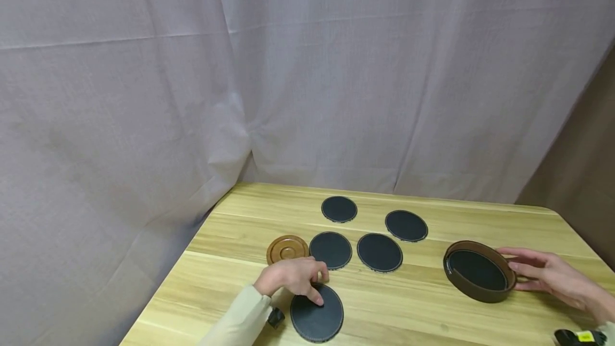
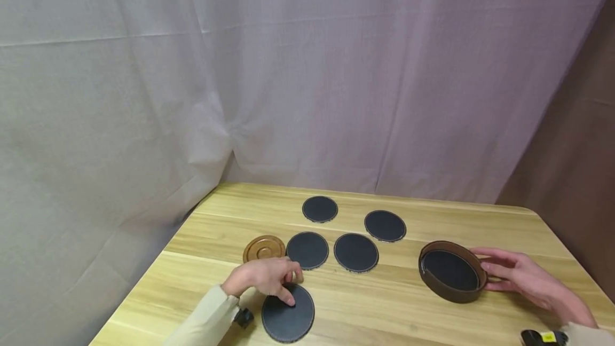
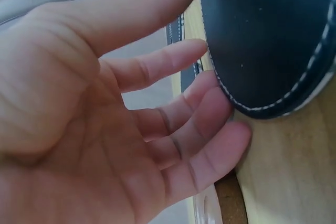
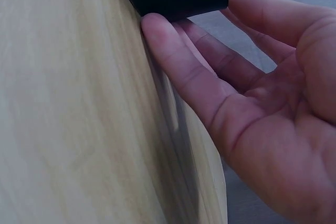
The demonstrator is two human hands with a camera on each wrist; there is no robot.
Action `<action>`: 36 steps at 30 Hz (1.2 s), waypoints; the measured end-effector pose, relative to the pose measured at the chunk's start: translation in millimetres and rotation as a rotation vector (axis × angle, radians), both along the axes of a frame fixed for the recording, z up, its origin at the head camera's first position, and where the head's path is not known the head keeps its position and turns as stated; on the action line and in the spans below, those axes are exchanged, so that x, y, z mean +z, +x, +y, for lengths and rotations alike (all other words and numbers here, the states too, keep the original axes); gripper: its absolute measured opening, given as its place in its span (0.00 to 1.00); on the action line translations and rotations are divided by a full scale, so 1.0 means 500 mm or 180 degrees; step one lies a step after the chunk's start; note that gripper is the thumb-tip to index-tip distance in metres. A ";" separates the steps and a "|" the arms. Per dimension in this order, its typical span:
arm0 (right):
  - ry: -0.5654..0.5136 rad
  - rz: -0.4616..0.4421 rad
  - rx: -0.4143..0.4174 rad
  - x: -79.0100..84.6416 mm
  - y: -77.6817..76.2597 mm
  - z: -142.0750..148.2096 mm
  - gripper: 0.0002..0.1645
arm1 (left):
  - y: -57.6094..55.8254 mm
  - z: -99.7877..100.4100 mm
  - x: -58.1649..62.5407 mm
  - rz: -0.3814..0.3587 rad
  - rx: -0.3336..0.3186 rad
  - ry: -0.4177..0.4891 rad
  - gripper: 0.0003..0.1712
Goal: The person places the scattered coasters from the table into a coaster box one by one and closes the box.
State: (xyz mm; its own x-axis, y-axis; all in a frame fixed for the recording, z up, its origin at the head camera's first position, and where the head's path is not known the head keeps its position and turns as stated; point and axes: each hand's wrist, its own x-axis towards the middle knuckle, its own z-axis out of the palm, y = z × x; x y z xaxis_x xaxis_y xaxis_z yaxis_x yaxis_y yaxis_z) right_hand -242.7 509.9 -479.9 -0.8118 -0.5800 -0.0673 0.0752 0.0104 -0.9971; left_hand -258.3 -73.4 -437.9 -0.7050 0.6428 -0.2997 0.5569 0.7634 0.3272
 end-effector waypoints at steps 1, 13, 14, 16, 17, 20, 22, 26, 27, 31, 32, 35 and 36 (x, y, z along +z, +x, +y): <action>0.0009 -0.0004 -0.0010 0.001 0.000 0.000 0.31 | 0.001 0.002 -0.001 -0.0007 0.0028 -0.0008 0.25; -0.0058 -0.0008 0.0035 -0.002 0.001 0.001 0.30 | 0.014 0.014 -0.012 0.0117 0.0216 -0.0122 0.24; -0.0067 -0.0003 0.0041 -0.002 0.001 0.000 0.31 | 0.015 0.014 -0.011 0.0115 0.0219 -0.0129 0.24; -0.0089 0.0005 0.0058 -0.003 0.000 0.000 0.31 | 0.015 0.014 -0.010 0.0117 0.0218 -0.0142 0.24; -0.0093 0.0009 0.0063 -0.003 0.000 0.000 0.31 | 0.015 0.013 -0.009 0.0121 0.0213 -0.0145 0.25; -0.0103 0.0010 0.0082 -0.002 -0.001 0.001 0.31 | 0.014 0.011 -0.008 0.0148 0.0189 -0.0137 0.25; -0.0099 0.0019 0.0086 -0.003 -0.001 0.002 0.31 | 0.013 0.010 -0.008 0.0170 0.0160 -0.0109 0.25; -0.0081 0.0034 0.0075 -0.003 0.000 0.001 0.31 | 0.011 0.007 -0.008 0.0120 0.0123 -0.0023 0.25; -0.0083 0.0037 0.0076 -0.003 0.000 0.001 0.31 | 0.010 0.006 -0.008 0.0103 0.0117 0.0002 0.26; -0.0124 0.0032 0.0093 -0.001 0.000 -0.002 0.31 | 0.008 0.002 0.000 0.0027 0.0107 0.0112 0.26; -0.0136 0.0034 0.0100 -0.001 0.000 -0.002 0.31 | 0.007 0.002 0.003 0.0010 0.0098 0.0147 0.26; -0.0135 0.0026 0.0094 -0.001 0.001 -0.002 0.31 | 0.007 -0.002 0.008 -0.0065 0.0094 0.0237 0.24; -0.0130 0.0037 0.0087 0.000 0.001 -0.001 0.31 | 0.005 -0.003 0.011 -0.0072 0.0093 0.0253 0.23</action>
